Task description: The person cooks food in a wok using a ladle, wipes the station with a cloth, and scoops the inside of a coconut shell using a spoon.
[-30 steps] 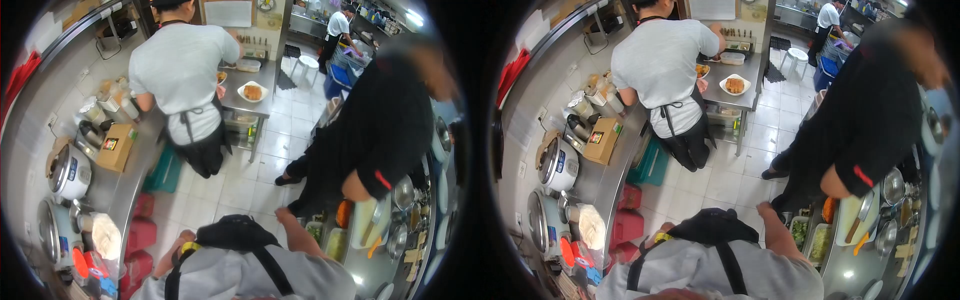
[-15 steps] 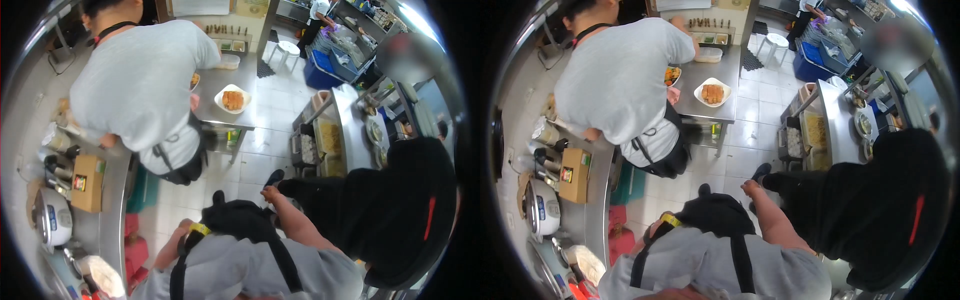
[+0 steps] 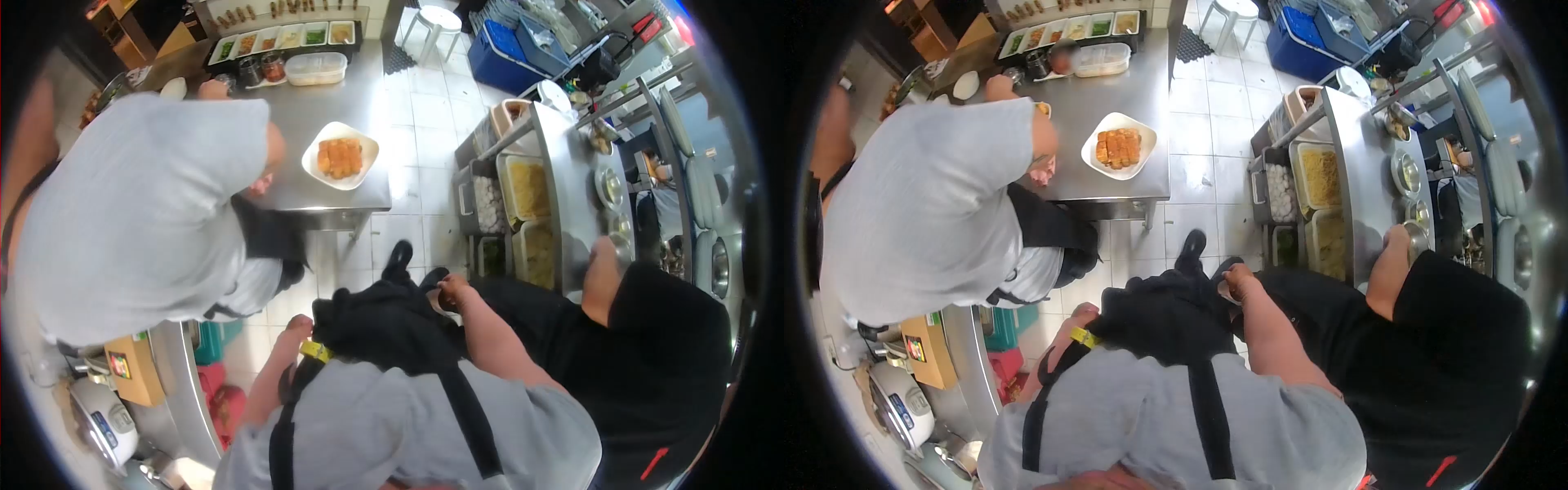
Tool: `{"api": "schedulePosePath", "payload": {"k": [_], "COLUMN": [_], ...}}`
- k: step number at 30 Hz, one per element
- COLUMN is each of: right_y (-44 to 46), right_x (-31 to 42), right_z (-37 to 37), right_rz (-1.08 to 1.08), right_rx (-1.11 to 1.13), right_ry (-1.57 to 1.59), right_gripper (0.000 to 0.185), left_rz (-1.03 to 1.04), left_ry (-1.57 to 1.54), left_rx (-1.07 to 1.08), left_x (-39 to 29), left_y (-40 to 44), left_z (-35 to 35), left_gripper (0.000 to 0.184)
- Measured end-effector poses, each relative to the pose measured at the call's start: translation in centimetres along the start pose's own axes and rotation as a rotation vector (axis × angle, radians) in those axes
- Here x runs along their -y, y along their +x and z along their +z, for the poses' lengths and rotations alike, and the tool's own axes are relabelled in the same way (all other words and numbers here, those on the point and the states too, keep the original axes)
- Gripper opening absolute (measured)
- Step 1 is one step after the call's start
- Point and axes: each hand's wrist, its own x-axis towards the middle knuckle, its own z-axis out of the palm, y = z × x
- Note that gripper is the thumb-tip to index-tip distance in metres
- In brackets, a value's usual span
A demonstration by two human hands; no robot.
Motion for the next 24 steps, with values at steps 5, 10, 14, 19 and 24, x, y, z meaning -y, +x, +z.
{"api": "schedulePosePath", "payload": {"k": [5, 10, 14, 19, 24], "right_y": [6.7, 15.3, 21.9, 25.6, 27.7], "right_x": [4.2, 9.3, 8.7, 5.9, 7.4], "right_z": [-5.9, -15.3, -21.5, -29.3, -37.2], "right_rz": [-0.123, -0.091, -0.096, -0.019, -0.206], "right_rx": [-0.057, -0.045, -0.036, -0.046, -0.108], "right_ry": [-0.133, -0.129, -0.095, -0.132, -0.105], "right_gripper": [0.036, 0.041, 0.043, 0.045, 0.042], "left_rz": [-0.012, -0.094, -0.187, -0.156, -0.124], "left_ry": [-0.084, 0.106, 0.153, 0.264, 0.368], "left_rx": [0.001, -0.004, -0.021, -0.010, -0.006], "left_x": [-2.5, -7.7, -14.2, -23.3, -31.4], "left_y": [2.2, 3.3, 4.1, 10.3, 17.0], "left_z": [1.1, 1.6, -0.4, -4.2, -9.6], "left_gripper": [0.015, 0.015, 0.016, 0.016, 0.017]}}
